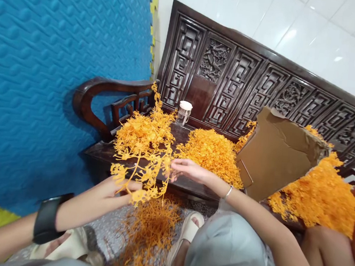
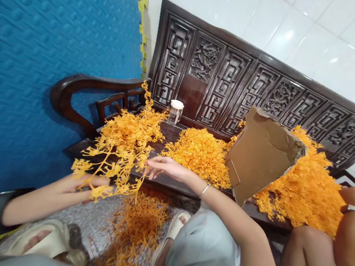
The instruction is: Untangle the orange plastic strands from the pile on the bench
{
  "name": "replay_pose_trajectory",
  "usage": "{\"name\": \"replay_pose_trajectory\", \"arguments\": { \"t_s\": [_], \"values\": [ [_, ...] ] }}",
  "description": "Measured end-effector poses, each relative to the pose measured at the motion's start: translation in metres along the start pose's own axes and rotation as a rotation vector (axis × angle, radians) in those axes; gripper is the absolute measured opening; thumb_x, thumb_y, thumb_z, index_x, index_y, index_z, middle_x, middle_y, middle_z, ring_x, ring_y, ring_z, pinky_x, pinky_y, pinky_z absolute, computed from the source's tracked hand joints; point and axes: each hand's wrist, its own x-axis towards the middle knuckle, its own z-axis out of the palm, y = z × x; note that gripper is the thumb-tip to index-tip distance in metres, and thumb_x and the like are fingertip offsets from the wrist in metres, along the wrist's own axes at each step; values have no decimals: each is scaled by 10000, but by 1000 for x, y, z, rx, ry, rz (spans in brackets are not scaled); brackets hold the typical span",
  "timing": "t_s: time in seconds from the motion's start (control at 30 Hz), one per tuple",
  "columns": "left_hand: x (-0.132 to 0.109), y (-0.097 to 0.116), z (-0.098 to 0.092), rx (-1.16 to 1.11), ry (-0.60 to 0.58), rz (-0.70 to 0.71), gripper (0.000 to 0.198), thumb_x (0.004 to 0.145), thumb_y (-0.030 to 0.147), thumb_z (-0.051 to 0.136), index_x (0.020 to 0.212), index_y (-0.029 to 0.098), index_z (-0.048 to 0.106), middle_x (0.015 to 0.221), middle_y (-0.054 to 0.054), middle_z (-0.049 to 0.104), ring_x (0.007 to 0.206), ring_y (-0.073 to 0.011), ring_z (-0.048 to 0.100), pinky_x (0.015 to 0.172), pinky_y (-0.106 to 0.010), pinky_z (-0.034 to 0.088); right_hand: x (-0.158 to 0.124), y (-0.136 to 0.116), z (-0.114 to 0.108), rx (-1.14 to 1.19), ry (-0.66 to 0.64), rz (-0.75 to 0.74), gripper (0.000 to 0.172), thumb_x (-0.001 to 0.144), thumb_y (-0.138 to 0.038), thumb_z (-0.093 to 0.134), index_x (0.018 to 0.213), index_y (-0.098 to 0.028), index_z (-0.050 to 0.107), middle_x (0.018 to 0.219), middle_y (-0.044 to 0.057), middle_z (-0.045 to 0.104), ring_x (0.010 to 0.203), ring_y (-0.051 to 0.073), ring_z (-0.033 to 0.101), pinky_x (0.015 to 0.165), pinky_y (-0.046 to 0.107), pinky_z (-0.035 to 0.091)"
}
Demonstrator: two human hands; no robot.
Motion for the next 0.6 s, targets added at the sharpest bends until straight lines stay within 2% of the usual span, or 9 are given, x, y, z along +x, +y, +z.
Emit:
{"name": "replay_pose_trajectory", "arguments": {
  "t_s": [0.07,0.17,0.27,0.37,0.5,0.53,0.6],
  "values": [
    [2,-1,3,-4,-35,-6,392,746,467,402,792,207,691,858,-33,710,802,-211,620,732,-290,494,-2,-3,-2,-78,41,-18,329,690,-441,672,739,-125,598,696,13,636,578,78,572,608,216,450],
    [5,-2,3,-19,-37,-13,382,751,467,405,840,219,682,907,-26,707,849,-210,615,782,-296,480,-10,-7,-10,-153,148,-2,347,657,-456,686,653,-127,576,610,-9,614,508,61,526,514,190,411],
    [7,1,-2,-29,-54,-16,426,757,505,376,807,216,686,851,-28,711,795,-214,618,731,-299,492,-20,-10,-19,-189,230,3,371,642,-480,683,623,-134,553,578,-15,606,483,63,517,476,185,387],
    [7,3,-4,-6,-101,-51,449,750,517,368,750,206,692,790,-43,710,754,-236,619,673,-314,499,-32,-12,-22,-256,248,-6,361,651,-464,680,593,-141,531,546,-21,590,481,74,520,480,196,391],
    [-4,1,2,-76,-25,-121,413,709,496,433,853,220,704,945,-49,712,896,-267,614,822,-349,470,-49,-12,-25,-275,255,-27,340,665,-440,676,578,-149,525,540,-19,571,485,83,504,495,216,401],
    [-9,0,3,-100,-4,-122,391,712,490,439,842,237,708,953,-36,712,912,-263,610,839,-338,462,-55,-10,-30,-267,304,-43,336,658,-439,681,579,-152,525,539,-21,561,490,86,500,494,216,397],
    [-20,-3,5,-98,40,-112,351,730,470,435,792,273,718,916,-12,718,889,-252,612,811,-312,470,-69,-6,-46,-258,504,-114,336,655,-445,678,580,-161,516,533,-27,527,497,86,478,490,211,379]
  ]
}}
